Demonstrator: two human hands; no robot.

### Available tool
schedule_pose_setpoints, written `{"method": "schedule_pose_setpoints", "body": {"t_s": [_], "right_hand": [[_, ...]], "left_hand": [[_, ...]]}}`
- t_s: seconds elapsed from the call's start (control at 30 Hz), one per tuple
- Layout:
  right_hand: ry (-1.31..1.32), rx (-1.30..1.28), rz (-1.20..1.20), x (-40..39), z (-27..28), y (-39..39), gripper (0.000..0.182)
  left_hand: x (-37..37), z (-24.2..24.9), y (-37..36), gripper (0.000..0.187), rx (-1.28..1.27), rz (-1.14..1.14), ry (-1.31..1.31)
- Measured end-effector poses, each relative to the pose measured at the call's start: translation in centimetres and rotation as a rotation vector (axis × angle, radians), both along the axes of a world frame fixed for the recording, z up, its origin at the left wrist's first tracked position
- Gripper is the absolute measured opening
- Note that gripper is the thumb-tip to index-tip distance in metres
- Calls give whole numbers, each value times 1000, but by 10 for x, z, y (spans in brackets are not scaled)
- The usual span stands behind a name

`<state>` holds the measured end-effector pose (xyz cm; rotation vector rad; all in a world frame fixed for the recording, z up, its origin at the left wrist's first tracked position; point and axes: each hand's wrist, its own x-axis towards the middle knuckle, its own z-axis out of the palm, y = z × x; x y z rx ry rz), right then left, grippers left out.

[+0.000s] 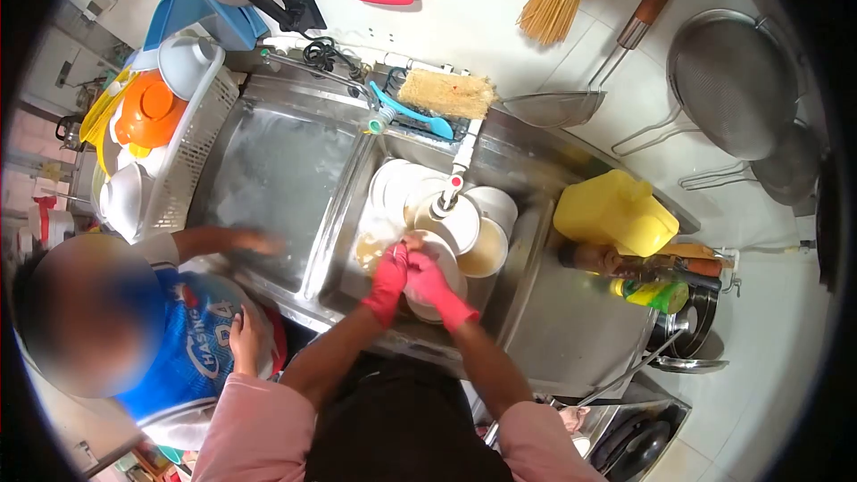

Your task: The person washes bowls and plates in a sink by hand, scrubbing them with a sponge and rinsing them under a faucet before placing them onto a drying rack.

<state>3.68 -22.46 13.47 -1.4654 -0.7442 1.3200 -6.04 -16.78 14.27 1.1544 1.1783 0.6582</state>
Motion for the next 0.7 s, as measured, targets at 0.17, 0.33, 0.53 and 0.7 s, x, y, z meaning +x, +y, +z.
{"method": "schedule_pose_setpoints", "body": {"t_s": [0.17,0.33,0.53,0.7], "right_hand": [[-732,-66,294,40,-5,-27,26],[-201,-109,-87,17,14,6,29],[-120,-292,409,19,88,-18,16],[-679,77,-75,54,54,-2,14]], "left_hand": [[-27,-18,10,41,118,-70,269],[-10,43,2,49,33,-196,424],[-44,-25,26,50,113,-113,283],[-46,-7,15,43,-137,-285,351]]}}
